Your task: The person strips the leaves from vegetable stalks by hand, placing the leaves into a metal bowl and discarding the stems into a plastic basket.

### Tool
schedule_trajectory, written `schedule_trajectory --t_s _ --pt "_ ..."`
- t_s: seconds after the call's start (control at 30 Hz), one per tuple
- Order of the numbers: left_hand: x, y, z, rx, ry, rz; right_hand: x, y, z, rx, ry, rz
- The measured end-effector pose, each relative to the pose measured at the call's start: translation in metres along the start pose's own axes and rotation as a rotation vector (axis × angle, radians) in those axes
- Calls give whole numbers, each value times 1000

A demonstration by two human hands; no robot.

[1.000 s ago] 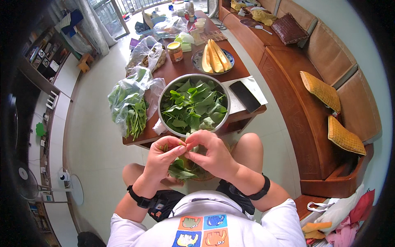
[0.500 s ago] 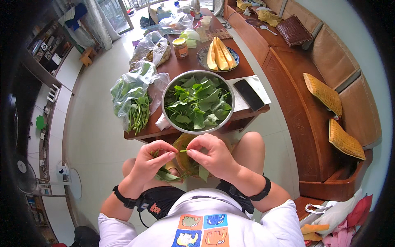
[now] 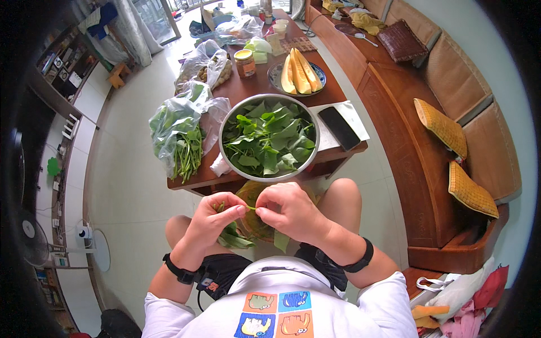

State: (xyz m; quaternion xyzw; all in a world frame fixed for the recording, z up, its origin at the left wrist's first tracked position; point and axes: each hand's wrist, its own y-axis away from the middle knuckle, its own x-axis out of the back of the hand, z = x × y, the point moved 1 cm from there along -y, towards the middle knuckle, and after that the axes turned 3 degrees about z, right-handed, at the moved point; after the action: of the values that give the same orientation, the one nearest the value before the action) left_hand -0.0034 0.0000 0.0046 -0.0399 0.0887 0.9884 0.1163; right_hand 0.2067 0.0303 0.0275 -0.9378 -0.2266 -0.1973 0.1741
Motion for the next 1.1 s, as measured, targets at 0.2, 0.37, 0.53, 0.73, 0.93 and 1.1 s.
schedule_trajectory --t_s 0.2,0.37,0.53,0.73,0.93,1.1 --pt "2 -4 3 48 -51 -53 4 -2 3 -95 -85 -63" --pt "4 -7 6 40 -168 -124 8 -4 1 -51 -44 -111" --pt "1 -9 10 62 -183 -158 10 -7 3 2 -11 -153" --pt "-2 -12 -2 95 5 -105 9 -7 4 59 43 -110" --pt "-7 -12 8 226 196 5 3 -5 5 229 195 15" --pt "-10 -15 1 183 301 27 -6 -4 10 250 147 110"
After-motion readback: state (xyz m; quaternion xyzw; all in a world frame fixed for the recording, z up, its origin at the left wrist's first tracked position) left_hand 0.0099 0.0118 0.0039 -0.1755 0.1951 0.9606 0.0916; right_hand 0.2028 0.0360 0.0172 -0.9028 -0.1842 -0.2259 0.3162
